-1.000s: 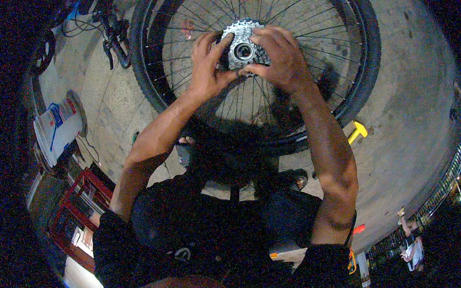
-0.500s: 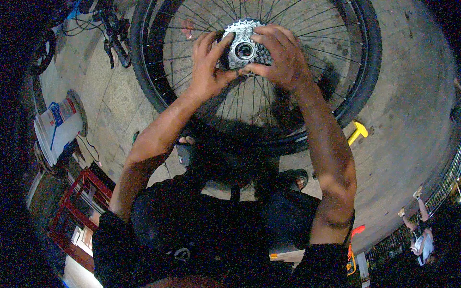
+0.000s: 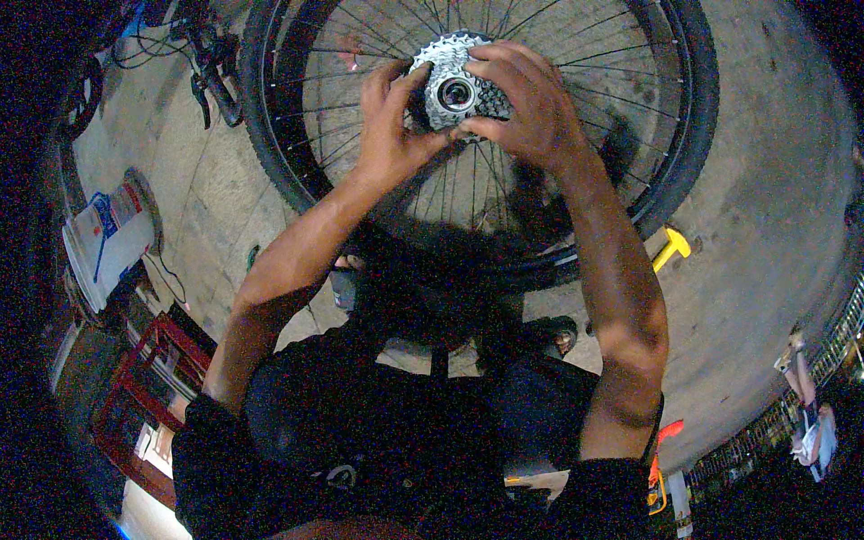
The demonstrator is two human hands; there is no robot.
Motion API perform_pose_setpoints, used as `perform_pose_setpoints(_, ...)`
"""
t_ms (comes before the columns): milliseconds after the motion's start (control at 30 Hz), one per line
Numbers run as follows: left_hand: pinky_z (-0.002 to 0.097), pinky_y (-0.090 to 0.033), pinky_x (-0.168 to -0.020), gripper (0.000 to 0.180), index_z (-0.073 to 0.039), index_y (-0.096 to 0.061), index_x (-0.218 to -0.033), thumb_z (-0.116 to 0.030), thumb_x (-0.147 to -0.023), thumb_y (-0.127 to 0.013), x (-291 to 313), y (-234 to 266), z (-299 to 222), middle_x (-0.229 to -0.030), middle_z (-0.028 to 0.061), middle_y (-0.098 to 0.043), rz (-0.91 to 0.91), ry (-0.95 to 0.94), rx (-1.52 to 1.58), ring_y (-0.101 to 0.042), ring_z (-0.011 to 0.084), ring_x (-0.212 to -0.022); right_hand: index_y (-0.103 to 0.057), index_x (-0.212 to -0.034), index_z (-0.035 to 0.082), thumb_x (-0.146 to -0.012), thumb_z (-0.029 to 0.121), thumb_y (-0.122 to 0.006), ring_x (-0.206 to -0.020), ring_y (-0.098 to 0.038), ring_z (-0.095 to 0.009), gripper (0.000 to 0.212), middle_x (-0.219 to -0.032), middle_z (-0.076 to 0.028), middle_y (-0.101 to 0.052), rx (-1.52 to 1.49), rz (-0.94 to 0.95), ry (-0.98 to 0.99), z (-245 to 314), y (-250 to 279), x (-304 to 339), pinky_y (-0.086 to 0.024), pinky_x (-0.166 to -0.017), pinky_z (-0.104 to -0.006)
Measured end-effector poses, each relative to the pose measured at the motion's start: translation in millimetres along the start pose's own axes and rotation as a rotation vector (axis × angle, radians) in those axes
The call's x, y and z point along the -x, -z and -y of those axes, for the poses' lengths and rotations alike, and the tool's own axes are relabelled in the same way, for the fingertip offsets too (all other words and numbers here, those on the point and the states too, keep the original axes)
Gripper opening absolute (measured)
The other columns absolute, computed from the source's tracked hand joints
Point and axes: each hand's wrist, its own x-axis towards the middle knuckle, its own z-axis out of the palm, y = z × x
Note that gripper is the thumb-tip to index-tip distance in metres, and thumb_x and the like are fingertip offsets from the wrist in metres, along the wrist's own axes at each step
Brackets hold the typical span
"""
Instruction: The person uses a red-handled tool and a yellow hammer to work on the hub of a bicycle wheel. They repeatedly tap the tool against the hub while holding the wheel steady.
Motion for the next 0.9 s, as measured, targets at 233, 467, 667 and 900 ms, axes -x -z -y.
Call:
perform_pose_setpoints(233,0.0494,-0.038,-0.099,0.085,-0.008,-0.054,-0.13,-0.031,-0.057,-0.091,2,-5,-11,-0.127,0.0212,-0.047,-0.014,0.062,-0.046,-0.044,0.0398,-0.118,-0.059,-0.117,0.008,-0.058,0.027,-0.087,-0.123,-0.054,-0.034,0.069,-0.127,-0.011,-0.06,-0.03,0.025,0.046,-6,6,-4,-0.041,-0.105,-0.0461)
perform_pose_setpoints(467,0.0472,-0.039,-0.102,0.088,-0.008,-0.053,-0.133,-0.031,-0.058,-0.093,-3,3,-2,-0.131,0.0221,-0.046,0.041,-0.016,-0.068,-0.044,0.0393,-0.121,-0.059,-0.118,0.009,-0.057,0.03,-0.088,-0.122,-0.055,-0.033,0.071,-0.126,-0.011,-0.061,0.029,-0.006,0.021,-3,2,-1,-0.042,-0.104,-0.0468)
perform_pose_setpoints(667,0.0475,-0.039,-0.102,0.086,-0.008,-0.053,-0.133,-0.031,-0.06,-0.092,1,-2,-9,-0.131,0.0227,-0.045,0.017,0.055,-0.045,-0.043,0.0393,-0.121,-0.061,-0.119,0.009,-0.058,0.03,-0.088,-0.124,-0.054,-0.033,0.07,-0.128,-0.011,-0.061,-0.013,0.024,0.026,-7,3,-2,-0.041,-0.106,-0.0455)
perform_pose_setpoints(900,0.0474,-0.038,-0.102,0.086,-0.008,-0.053,-0.133,-0.033,-0.061,-0.092,0,-1,-6,-0.131,0.0228,-0.046,0.026,0.007,-0.059,-0.043,0.0392,-0.121,-0.061,-0.119,0.009,-0.059,0.026,-0.088,-0.125,-0.053,-0.033,0.067,-0.128,-0.011,-0.061,-0.039,0.006,-0.002,-5,1,1,-0.041,-0.107,-0.0446)
